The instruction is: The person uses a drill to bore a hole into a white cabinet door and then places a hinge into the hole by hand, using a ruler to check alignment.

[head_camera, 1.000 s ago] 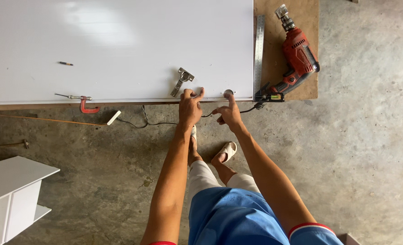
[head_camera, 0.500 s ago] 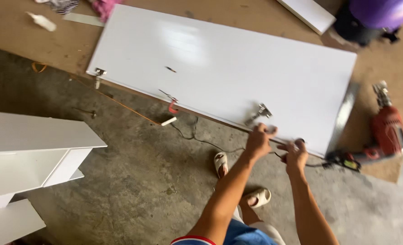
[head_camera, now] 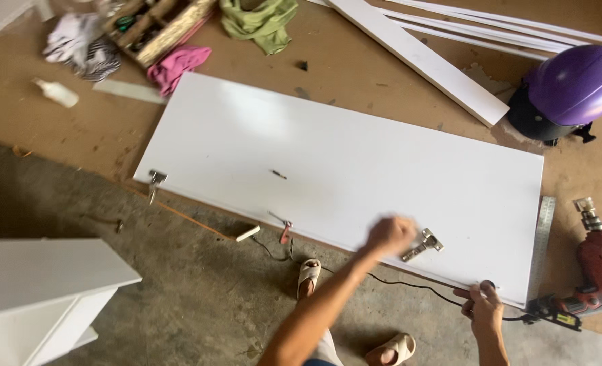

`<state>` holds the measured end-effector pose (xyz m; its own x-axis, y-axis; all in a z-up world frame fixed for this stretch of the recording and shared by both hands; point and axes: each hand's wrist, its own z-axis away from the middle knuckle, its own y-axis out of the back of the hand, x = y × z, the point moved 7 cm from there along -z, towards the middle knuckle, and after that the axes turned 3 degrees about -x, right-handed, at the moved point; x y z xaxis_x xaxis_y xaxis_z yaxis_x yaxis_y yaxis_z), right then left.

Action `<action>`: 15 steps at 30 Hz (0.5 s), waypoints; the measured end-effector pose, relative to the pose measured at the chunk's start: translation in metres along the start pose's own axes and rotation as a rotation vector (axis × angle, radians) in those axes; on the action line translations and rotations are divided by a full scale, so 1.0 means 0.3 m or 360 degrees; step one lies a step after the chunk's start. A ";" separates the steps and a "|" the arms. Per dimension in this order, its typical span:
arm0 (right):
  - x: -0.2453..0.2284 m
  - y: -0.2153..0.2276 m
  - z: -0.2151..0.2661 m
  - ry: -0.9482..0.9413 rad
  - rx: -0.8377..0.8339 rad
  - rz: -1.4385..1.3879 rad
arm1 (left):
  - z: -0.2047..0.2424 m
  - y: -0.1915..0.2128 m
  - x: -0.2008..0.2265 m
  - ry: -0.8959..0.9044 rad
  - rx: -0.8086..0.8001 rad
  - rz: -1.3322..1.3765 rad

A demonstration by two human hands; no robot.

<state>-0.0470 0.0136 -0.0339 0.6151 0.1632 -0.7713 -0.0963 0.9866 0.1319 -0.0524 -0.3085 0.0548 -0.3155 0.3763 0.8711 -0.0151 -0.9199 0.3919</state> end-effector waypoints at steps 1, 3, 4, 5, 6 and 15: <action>0.011 0.005 0.002 0.0032 0.0045 0.0038 | -0.059 0.174 -0.034 -0.0021 0.0367 -0.0111; 0.043 0.022 -0.012 0.0017 0.0172 0.0064 | -0.229 0.533 -0.155 0.0026 0.0583 -0.0148; 0.066 0.031 -0.014 -0.0005 0.0264 0.0085 | -0.311 0.727 -0.217 0.0092 0.0820 -0.0203; 0.055 0.025 -0.025 -0.0007 0.0298 0.0076 | -0.387 0.876 -0.252 0.0074 0.0791 -0.0196; 0.060 0.029 -0.023 -0.0009 0.0349 0.0103 | -0.459 1.017 -0.312 0.0257 0.0809 -0.0390; 0.117 0.057 -0.033 -0.0063 0.0670 0.0003 | -0.848 1.409 -0.319 -0.0490 0.0616 -0.1204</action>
